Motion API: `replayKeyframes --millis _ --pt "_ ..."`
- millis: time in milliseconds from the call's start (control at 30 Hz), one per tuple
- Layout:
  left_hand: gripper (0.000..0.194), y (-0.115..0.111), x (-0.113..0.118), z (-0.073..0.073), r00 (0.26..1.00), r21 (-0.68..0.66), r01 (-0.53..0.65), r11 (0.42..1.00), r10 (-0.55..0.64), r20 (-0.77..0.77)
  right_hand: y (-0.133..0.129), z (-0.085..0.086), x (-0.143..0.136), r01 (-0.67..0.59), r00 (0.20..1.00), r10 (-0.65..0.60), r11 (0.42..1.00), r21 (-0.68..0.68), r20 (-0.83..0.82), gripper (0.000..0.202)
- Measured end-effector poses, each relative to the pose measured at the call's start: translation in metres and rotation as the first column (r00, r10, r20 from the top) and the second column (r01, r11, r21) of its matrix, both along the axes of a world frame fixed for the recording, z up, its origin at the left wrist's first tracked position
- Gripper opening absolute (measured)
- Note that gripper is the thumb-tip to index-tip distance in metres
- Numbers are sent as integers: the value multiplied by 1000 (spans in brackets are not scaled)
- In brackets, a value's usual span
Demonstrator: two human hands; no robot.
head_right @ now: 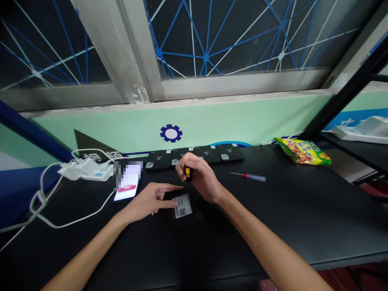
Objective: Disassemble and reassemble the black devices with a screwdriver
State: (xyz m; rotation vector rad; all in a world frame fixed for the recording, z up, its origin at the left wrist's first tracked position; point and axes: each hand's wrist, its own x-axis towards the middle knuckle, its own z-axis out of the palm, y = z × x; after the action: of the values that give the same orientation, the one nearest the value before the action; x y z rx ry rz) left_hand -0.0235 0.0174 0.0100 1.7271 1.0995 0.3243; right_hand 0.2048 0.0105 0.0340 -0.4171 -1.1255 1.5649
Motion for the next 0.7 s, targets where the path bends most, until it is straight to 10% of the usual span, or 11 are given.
replayKeyframes --millis 700 --pt "67 0 0 -1 1000 -1 1 1000 -1 13 -2 1 -4 63 997 -64 998 31 52 30"
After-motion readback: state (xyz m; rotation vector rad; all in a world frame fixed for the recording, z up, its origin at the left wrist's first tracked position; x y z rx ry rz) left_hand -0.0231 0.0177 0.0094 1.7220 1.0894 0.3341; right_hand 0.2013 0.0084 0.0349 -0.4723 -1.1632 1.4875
